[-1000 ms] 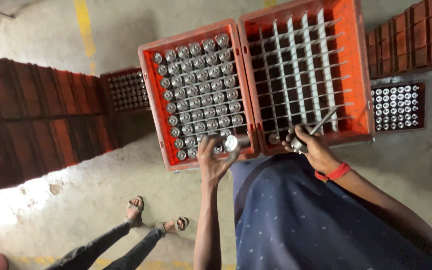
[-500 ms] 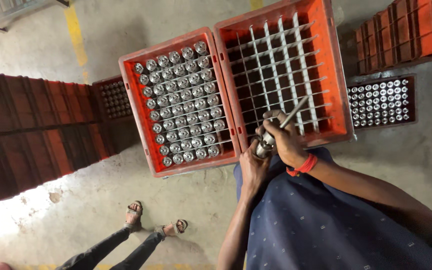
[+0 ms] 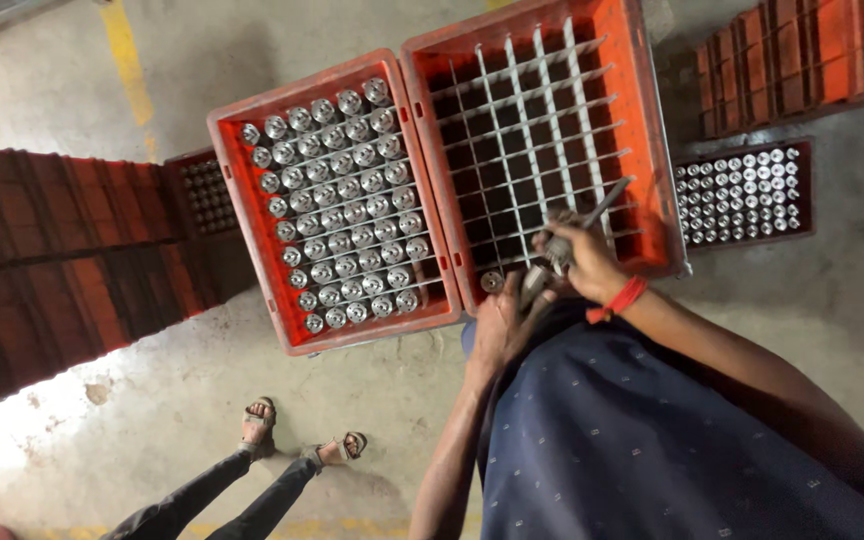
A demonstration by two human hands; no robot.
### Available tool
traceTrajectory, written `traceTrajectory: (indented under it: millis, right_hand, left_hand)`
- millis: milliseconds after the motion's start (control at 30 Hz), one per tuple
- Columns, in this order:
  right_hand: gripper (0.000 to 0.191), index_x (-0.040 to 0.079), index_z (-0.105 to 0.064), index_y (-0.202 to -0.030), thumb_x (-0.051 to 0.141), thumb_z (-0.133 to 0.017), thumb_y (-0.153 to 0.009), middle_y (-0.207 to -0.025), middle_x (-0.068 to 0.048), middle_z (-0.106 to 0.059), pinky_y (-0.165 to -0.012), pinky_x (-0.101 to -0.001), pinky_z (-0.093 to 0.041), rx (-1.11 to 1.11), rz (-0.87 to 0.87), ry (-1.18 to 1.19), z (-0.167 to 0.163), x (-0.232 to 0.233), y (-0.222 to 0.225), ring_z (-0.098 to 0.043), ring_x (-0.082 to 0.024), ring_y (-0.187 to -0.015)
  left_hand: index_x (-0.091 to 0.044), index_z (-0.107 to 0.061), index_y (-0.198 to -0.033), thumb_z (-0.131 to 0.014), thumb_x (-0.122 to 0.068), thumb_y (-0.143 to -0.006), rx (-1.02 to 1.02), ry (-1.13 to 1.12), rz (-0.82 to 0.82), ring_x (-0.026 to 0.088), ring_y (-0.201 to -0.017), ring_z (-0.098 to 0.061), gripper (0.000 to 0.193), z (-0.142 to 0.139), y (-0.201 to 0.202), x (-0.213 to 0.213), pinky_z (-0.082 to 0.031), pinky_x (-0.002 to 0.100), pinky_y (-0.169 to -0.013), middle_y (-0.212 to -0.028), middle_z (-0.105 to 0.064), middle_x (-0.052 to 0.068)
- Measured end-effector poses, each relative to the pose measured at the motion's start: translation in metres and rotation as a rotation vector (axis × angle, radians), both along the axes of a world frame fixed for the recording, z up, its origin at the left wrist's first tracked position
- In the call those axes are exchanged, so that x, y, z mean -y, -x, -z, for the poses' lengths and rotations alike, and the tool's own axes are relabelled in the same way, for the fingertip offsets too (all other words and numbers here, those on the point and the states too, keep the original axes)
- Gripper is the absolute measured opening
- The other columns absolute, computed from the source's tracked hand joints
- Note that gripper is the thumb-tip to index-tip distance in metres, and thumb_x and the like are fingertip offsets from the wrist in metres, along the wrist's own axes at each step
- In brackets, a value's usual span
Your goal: The person transfers small metal caps from one red crate to another using a metal rod. They repeatedly pick up caps and place them into the receiving crate, then move the crates to a metal table.
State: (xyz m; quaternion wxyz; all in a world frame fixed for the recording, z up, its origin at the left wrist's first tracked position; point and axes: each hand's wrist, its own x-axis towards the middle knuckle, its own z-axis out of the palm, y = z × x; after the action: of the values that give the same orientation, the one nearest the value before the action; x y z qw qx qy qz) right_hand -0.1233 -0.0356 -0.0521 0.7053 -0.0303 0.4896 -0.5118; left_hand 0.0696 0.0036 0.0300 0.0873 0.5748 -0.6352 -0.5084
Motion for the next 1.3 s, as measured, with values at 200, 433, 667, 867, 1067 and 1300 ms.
traceTrajectory:
  millis: [200,433,667,867,1067,1300]
  right_hand:
    - [0.014,0.005,-0.065,-0.114,0.004,-0.063,-0.101,-0.090,-0.009,-0.066,-0.083,-0.0369,-0.061,0.042,0.202,0.010,0.004,0.005,0.035,-0.070,-0.023,-0.087]
    - [0.007,0.006,-0.065,-0.110,0.006,-0.063,-0.104,-0.091,-0.009,-0.066,-0.083,-0.0374,-0.060,0.021,0.213,0.007,-0.001,-0.031,0.017,-0.070,-0.024,-0.090]
    - [0.010,0.005,-0.065,-0.111,0.005,-0.064,-0.101,-0.092,-0.007,-0.066,-0.082,-0.0395,-0.060,0.004,0.197,0.011,0.006,-0.032,-0.015,-0.068,-0.021,-0.088]
    - [0.012,0.006,-0.064,-0.109,0.003,-0.065,-0.097,-0.097,-0.006,-0.068,-0.083,-0.0371,-0.060,-0.096,0.139,-0.060,0.013,-0.029,-0.031,-0.070,-0.022,-0.091]
    - [0.019,0.003,-0.066,-0.114,0.004,-0.063,-0.096,-0.098,-0.007,-0.070,-0.078,-0.0353,-0.060,-0.171,0.023,0.000,-0.002,-0.025,-0.038,-0.071,-0.022,-0.086]
    - [0.020,0.004,-0.064,-0.118,0.008,-0.060,-0.099,-0.083,-0.007,-0.071,-0.072,-0.0298,-0.056,-0.236,-0.124,0.187,-0.055,0.014,-0.077,-0.070,-0.016,-0.080]
  left_hand:
    - [-0.005,-0.059,-0.137,-0.056,0.001,-0.080,0.083,0.677,0.266,0.040,-0.106,-0.064,0.057,0.022,-0.025,0.002,-0.056,0.046,-0.091,-0.123,-0.065,0.021]
    - [-0.015,-0.073,-0.122,-0.069,-0.009,-0.095,-0.007,0.365,-0.164,0.034,-0.108,-0.072,0.027,0.061,-0.077,0.001,-0.058,0.042,-0.093,-0.122,-0.072,0.015]
    - [-0.012,-0.074,-0.122,-0.077,-0.016,-0.076,0.499,0.664,-0.275,0.042,-0.102,-0.065,0.046,0.080,-0.124,0.065,-0.056,0.048,-0.079,-0.114,-0.064,0.024]
    - [-0.010,-0.073,-0.117,-0.088,-0.032,-0.075,0.144,0.371,-0.396,0.035,-0.087,-0.067,0.049,0.034,-0.149,0.076,-0.055,0.045,-0.077,-0.095,-0.066,0.017]
    - [-0.004,-0.064,-0.116,-0.082,-0.027,-0.078,-0.867,0.183,-0.739,0.019,-0.101,-0.068,0.048,-0.005,-0.147,0.072,-0.054,0.036,-0.090,-0.111,-0.071,0.007]
    - [-0.003,-0.066,-0.090,-0.082,-0.018,-0.081,-0.210,0.304,-0.521,0.032,-0.072,-0.069,0.024,0.005,-0.034,0.036,-0.055,0.045,-0.066,-0.078,-0.072,0.017]
